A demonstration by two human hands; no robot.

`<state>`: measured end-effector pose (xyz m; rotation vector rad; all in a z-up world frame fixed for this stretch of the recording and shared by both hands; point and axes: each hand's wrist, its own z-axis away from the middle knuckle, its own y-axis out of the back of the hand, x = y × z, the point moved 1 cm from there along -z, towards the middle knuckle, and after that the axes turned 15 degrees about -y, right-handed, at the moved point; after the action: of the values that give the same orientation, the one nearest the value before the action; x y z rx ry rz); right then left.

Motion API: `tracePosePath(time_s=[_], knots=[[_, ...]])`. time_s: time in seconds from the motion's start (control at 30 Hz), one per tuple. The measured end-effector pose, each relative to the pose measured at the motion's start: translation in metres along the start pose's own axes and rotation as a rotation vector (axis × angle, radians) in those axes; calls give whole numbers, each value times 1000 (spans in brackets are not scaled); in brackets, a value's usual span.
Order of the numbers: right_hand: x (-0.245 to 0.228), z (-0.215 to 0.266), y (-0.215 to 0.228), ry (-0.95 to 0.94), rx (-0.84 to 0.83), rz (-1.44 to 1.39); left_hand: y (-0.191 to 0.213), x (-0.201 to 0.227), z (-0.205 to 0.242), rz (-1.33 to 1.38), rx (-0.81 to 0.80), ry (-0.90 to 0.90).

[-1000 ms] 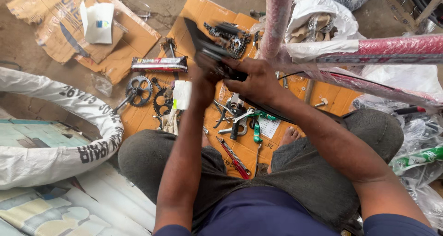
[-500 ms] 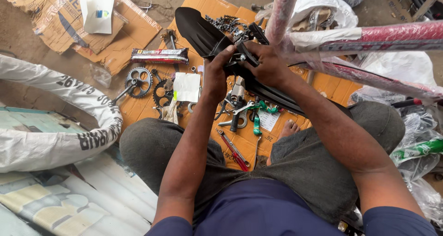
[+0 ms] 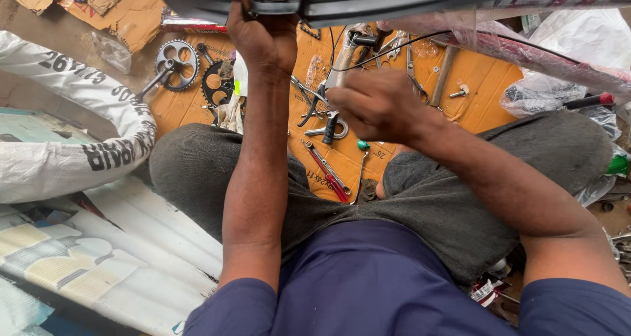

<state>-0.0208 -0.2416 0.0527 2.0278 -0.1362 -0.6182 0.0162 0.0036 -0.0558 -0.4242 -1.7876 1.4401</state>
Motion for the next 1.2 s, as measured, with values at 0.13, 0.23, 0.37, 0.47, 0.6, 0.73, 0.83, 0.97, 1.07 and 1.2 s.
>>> tracePosePath(time_s=[0.13, 0.23, 0.37, 0.47, 0.6, 0.73, 0.83, 0.97, 1.07, 1.2], knots=[[41, 39, -109, -294, -539, -137, 17, -21, -3, -1, 126, -26], [54, 66, -162, -551, -801, -104, 13, -37, 0, 156, -22, 40], [70, 53, -151, -516, -524, -272, -12, -39, -3, 224, 52, 3], [75, 20, -92, -569, -249, -409, -31, -26, -18, 400, 93, 36], [71, -12, -12, -636, 160, -673, -9, -38, -40, 544, 102, -53], [80, -35, 41, -472, 463, -714, 10, -79, -58, 568, 210, -84], [87, -48, 73, -510, 528, -783, -16, -91, -49, 518, 440, -51], [98, -57, 100, -513, 483, -789, -57, -90, -44, 468, 344, 0], [111, -64, 117, -449, 418, -646, -94, -108, -52, 442, 343, 55], [125, -75, 123, -446, 409, -688, -122, -124, -55, 402, 201, 33]])
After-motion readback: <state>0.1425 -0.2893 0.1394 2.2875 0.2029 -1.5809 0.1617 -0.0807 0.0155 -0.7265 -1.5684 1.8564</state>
